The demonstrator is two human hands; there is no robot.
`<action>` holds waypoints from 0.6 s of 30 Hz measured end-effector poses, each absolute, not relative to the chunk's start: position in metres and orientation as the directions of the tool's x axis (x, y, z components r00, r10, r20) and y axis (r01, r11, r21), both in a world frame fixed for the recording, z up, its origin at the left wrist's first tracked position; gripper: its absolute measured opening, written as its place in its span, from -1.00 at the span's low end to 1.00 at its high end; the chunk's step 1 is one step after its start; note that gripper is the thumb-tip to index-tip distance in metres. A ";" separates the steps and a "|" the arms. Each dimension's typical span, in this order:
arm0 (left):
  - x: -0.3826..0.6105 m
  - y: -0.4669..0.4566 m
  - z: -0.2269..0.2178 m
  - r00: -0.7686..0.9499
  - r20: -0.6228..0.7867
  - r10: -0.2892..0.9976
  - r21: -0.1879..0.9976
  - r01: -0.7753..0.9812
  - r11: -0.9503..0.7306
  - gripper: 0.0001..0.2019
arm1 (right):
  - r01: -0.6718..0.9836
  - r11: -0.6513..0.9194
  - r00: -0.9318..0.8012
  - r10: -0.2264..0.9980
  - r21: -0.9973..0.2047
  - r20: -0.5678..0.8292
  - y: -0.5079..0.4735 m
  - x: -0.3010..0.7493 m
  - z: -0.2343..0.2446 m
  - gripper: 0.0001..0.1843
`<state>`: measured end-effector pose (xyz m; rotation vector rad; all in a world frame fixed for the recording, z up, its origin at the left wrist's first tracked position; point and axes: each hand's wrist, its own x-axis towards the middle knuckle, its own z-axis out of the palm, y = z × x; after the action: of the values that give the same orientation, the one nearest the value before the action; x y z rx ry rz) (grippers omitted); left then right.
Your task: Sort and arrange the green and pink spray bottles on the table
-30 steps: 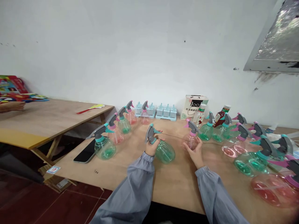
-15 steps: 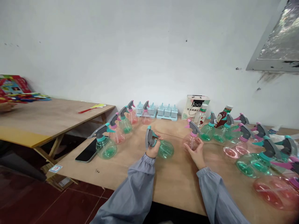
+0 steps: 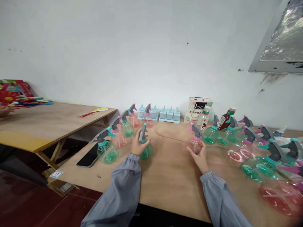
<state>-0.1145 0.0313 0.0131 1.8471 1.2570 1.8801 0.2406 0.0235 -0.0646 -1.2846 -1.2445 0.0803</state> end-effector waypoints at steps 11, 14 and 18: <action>-0.121 0.020 -0.033 -0.302 0.814 0.497 0.483 0.826 -0.291 -0.39 | 0.521 0.396 0.393 0.675 -0.756 0.624 0.022 0.235 -0.066 -0.02; -0.116 0.038 -0.015 -0.356 0.712 0.605 0.560 0.808 -0.183 -0.50 | 0.493 0.418 0.379 0.686 -0.763 0.621 0.020 0.233 -0.065 -0.04; -0.119 0.072 0.013 -0.369 0.567 0.737 0.632 0.769 -0.100 -0.52 | 0.455 0.455 0.332 0.711 -0.766 0.620 0.019 0.230 -0.067 -0.06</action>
<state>-0.1187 0.0721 0.0132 1.7820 2.1290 1.5397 0.2305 0.0194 -0.0669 -1.1705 -1.3004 0.2304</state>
